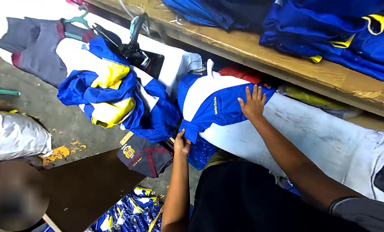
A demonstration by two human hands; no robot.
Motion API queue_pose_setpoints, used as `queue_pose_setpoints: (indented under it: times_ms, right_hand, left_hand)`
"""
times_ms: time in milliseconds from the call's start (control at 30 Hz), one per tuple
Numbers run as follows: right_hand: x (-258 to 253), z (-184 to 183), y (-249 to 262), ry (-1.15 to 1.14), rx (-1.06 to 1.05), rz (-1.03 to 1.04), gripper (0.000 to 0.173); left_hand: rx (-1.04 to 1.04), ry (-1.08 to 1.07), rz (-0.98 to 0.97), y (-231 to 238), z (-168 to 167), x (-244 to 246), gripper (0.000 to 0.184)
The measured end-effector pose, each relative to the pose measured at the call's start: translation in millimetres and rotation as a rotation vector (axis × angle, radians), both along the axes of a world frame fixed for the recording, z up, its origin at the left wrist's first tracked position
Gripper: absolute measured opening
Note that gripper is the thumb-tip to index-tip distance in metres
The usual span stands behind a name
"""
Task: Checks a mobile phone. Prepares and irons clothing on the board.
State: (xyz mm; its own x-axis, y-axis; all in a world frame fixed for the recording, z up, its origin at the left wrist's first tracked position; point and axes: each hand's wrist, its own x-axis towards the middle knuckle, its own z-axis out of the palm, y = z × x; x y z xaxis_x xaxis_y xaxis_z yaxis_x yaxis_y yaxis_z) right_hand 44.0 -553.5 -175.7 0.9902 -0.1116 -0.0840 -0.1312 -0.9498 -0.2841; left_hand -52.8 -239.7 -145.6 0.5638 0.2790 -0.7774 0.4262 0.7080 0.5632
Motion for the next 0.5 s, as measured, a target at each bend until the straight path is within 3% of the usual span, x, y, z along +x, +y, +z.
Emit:
queue_pose_setpoints:
  times_ms: [233,300,400,500]
  right_hand:
    - [-73.8,23.7,10.7,0.237,-0.007,0.174,0.075]
    - [-75.3,34.8,3.0,0.239,0.079,0.207,0.065]
    - [-46.1,45.5,-32.9,0.053,0.241,0.007,0.047]
    - [-1.7,50.5,-77.7,0.110,0.154,-0.338,0.063]
  left_hand:
    - [0.054,0.082,0.001,5.2,-3.0,-25.0,0.019]
    - [0.054,0.097,-0.060,13.2,-7.7,-17.6,0.019]
    - [0.077,0.103,-0.147,21.5,-12.5,-9.9,0.018]
    - [0.129,0.145,-0.216,22.8,-13.9,-10.5,0.021]
